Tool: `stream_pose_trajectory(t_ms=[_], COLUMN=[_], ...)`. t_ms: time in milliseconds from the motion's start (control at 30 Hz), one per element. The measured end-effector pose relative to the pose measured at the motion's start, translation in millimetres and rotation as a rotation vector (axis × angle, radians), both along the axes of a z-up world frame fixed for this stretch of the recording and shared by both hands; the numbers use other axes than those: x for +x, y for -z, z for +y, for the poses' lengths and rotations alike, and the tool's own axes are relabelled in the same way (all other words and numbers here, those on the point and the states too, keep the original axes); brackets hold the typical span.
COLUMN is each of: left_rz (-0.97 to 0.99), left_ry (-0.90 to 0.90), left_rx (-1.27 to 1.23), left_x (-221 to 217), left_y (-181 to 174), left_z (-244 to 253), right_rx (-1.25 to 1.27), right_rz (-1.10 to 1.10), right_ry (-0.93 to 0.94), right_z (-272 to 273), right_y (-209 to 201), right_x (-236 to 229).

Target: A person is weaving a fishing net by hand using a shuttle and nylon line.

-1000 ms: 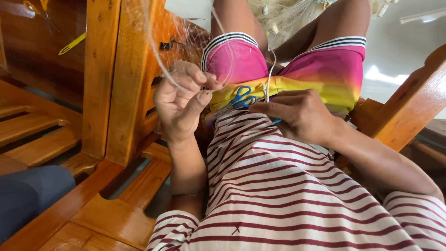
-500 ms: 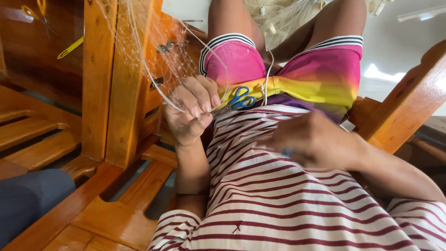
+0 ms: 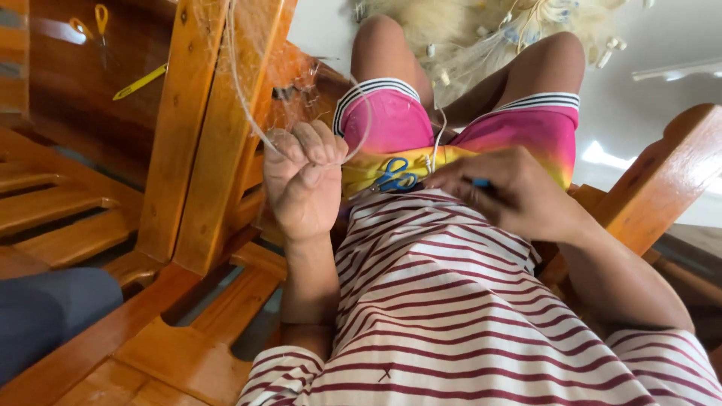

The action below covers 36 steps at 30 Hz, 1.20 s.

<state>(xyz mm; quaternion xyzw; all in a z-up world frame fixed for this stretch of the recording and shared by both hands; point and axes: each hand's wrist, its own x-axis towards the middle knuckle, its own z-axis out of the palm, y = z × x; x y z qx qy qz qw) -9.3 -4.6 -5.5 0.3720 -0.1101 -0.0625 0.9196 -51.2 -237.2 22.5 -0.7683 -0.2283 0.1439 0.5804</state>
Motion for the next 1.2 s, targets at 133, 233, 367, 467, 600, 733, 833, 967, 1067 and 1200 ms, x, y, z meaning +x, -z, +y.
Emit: stream_pose_trajectory(t_ms=[133, 233, 367, 467, 600, 733, 833, 967, 1067, 1200], left_rz=[-0.018, 0.01, -0.006, -0.017, -0.032, -0.252, -0.342, -0.489, 0.521, -0.11], left_ry=[-0.102, -0.111, -0.014, 0.146, 0.262, 0.206, 0.07, -0.045, 0.3, -0.25], left_rx=[0.13, 0.118, 0.049, -0.125, -0.236, 0.1, 0.416, 0.541, -0.624, 0.258], left_x=[4, 3, 7, 13, 16, 13, -1, -11, -35, -37], left_y=[15, 24, 19, 18, 16, -15, -38, -39, 8, -4], left_z=[1, 2, 0, 0, -3, -7, -21, -29, 4, -44], right_rx=[0.091, 0.08, 0.102, 0.139, 0.113, 0.26, 0.365, 0.372, 0.427, 0.382], right_rz=[0.045, 0.065, 0.056, 0.056, -0.036, -0.108, -0.084, -0.201, -0.2, -0.066], right_ry=[0.21, 0.226, 0.231, 0.237, 0.208, -0.145, -0.359, -0.418, -0.382, -0.078], right_z=[1, -1, -1, -2, 1, 4, 12, 27, 25, 9], right_y=[4, 9, 16, 22, 6, -39, -70, -70, -72, -38], right_x=[8, 8, 9, 9, 4, -1, -3, -16, -9, -11])
